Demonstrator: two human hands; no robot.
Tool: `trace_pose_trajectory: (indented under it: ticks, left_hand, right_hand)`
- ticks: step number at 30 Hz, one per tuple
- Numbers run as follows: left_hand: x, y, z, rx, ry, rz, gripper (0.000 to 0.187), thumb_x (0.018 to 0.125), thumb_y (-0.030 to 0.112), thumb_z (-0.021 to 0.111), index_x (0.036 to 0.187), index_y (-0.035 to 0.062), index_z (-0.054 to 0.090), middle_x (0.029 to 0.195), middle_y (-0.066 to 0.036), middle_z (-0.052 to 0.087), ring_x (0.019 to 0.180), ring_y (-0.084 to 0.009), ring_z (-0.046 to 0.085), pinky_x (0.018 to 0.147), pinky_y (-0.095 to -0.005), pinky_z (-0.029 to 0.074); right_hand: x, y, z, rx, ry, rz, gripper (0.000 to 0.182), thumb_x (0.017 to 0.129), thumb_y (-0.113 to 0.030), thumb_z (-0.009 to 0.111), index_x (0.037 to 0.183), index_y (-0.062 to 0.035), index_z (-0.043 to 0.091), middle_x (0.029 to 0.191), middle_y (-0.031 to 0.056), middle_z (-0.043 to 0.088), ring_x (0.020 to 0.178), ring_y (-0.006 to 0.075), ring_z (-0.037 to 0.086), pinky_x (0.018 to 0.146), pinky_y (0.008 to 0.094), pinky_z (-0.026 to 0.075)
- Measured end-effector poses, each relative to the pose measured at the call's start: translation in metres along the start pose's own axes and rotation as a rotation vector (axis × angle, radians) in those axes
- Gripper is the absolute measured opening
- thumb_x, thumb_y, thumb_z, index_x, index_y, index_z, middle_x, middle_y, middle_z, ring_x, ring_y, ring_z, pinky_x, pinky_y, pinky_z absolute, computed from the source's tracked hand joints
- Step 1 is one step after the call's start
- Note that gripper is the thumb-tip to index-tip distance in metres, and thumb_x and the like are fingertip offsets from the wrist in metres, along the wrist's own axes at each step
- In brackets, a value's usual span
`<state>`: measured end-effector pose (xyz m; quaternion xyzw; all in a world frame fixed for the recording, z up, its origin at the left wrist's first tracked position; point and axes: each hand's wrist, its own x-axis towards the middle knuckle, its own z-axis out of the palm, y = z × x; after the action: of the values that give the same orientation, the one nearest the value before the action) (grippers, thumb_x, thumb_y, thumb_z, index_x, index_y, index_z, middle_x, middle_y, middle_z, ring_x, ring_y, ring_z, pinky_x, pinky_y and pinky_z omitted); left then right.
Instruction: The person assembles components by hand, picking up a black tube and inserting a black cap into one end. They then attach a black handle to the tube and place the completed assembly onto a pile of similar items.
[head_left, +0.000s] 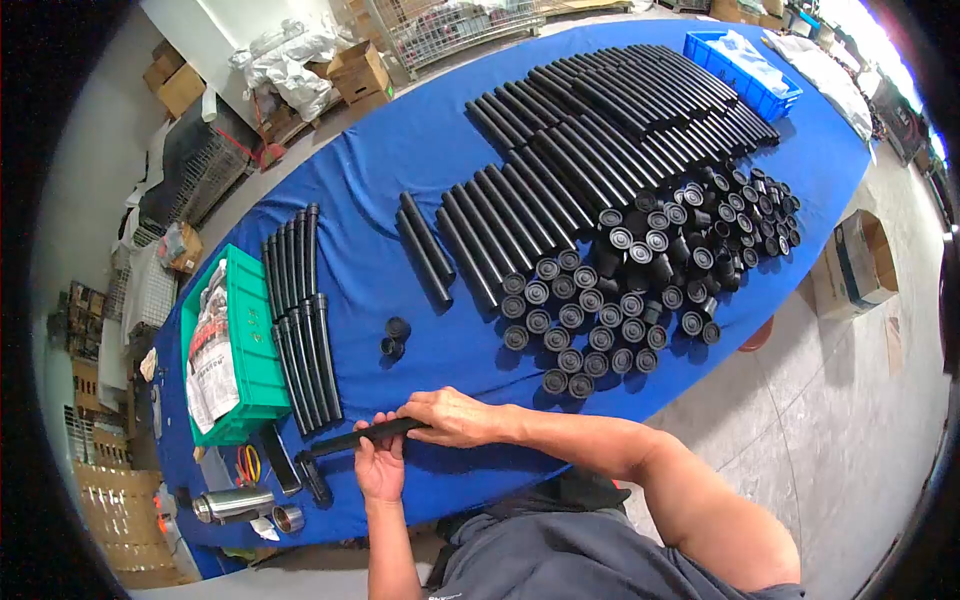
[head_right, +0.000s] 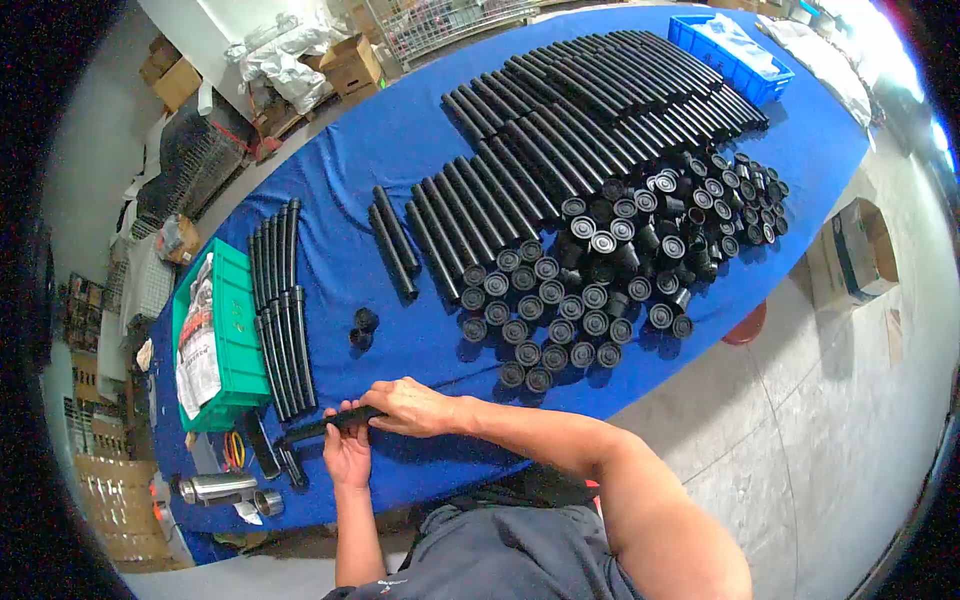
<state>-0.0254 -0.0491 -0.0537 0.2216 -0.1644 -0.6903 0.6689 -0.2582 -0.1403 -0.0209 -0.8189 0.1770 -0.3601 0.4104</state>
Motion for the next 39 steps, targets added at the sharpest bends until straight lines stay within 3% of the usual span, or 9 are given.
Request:
trace_pose_trajectory:
  ticks: [9,10,13,16,20,24,28,35,39]
  left_hand:
    - [-0.002,-0.003,0.009,-0.055,-0.001,-0.016,0.028,0.099,0.011,0.062,0.126,0.0053,0.062,0.139,-0.021,0.058,0.138,-0.0374,0.048,0.116,-0.0542,0.042]
    - [-0.003,-0.002,0.007,-0.046,0.0,-0.018,0.029,0.098,0.011,0.062,0.127,0.0053,0.062,0.14,-0.02,0.058,0.14,-0.0375,0.046,0.117,-0.0547,0.04]
    - [-0.002,-0.001,0.011,-0.012,0.075,-0.031,0.028,0.097,0.012,0.065,0.124,0.0078,0.062,0.137,-0.02,0.06,0.139,-0.0371,0.048,0.117,-0.0536,0.041]
    - [-0.002,-0.002,0.005,-0.101,0.054,-0.048,0.028,0.097,0.01,0.064,0.124,0.0071,0.061,0.138,-0.02,0.059,0.139,-0.0367,0.047,0.115,-0.0527,0.044]
    - [-0.002,-0.002,0.003,-0.035,-0.022,-0.046,0.025,0.101,0.013,0.06,0.125,0.0071,0.059,0.14,-0.021,0.057,0.141,-0.0363,0.046,0.111,-0.0512,0.048]
    - [0.001,0.0,0.014,-0.083,0.056,-0.067,0.025,0.102,0.014,0.058,0.125,0.0071,0.059,0.141,-0.021,0.056,0.141,-0.0364,0.045,0.113,-0.0524,0.046]
    - [-0.002,-0.002,0.008,-0.054,0.019,-0.044,0.025,0.103,0.015,0.057,0.126,0.0064,0.058,0.143,-0.021,0.054,0.142,-0.0363,0.044,0.116,-0.0536,0.042]
    - [0.003,-0.001,0.002,-0.082,0.024,-0.029,0.029,0.101,0.015,0.059,0.128,0.0041,0.06,0.145,-0.021,0.054,0.142,-0.0372,0.044,0.117,-0.0533,0.04]
    - [-0.001,-0.001,0.005,-0.017,0.084,-0.017,0.03,0.099,0.019,0.064,0.125,0.0049,0.062,0.141,-0.02,0.057,0.139,-0.0368,0.047,0.116,-0.054,0.041]
  right_hand:
    - [0.004,0.003,-0.006,0.105,0.014,0.034,0.037,0.087,-0.019,0.073,0.118,-0.0012,0.064,0.101,0.0202,0.066,0.094,0.0401,0.066,0.081,0.0466,0.053]
    - [0.01,-0.007,-0.017,0.168,-0.179,0.265,0.04,0.086,-0.021,0.074,0.119,-0.0007,0.065,0.105,0.0213,0.067,0.098,0.0386,0.066,0.083,0.0465,0.053]
    - [0.007,0.009,0.0,0.047,0.105,-0.056,0.039,0.087,-0.024,0.074,0.114,0.0022,0.066,0.086,0.0191,0.07,0.079,0.0335,0.071,0.072,0.0415,0.056]
    - [0.008,0.0,-0.003,-0.101,0.101,-0.115,0.037,0.088,-0.023,0.073,0.114,0.0022,0.066,0.084,0.0178,0.071,0.075,0.0311,0.072,0.069,0.0389,0.057]
    - [0.022,-0.029,-0.036,0.455,-0.34,0.661,0.043,0.085,-0.012,0.07,0.126,-0.001,0.062,0.096,0.0173,0.065,0.09,0.0356,0.066,0.076,0.0446,0.056]
    - [0.004,0.0,-0.003,-0.144,0.016,-0.054,0.044,0.084,-0.016,0.075,0.124,-0.003,0.062,0.096,0.0176,0.066,0.087,0.0373,0.067,0.077,0.0446,0.056]
    - [0.006,-0.002,-0.012,0.099,-0.107,0.21,0.04,0.084,-0.014,0.075,0.121,-0.0032,0.064,0.096,0.0187,0.065,0.087,0.0384,0.066,0.078,0.0459,0.054]
    - [0.005,-0.005,-0.01,-0.019,0.018,0.003,0.036,0.085,-0.012,0.07,0.12,-0.0031,0.063,0.099,0.0178,0.064,0.094,0.0406,0.064,0.081,0.048,0.054]
    - [0.02,-0.021,-0.038,0.382,-0.322,0.567,0.041,0.086,-0.016,0.069,0.124,-0.0018,0.062,0.101,0.0208,0.066,0.096,0.0384,0.066,0.084,0.0464,0.054]
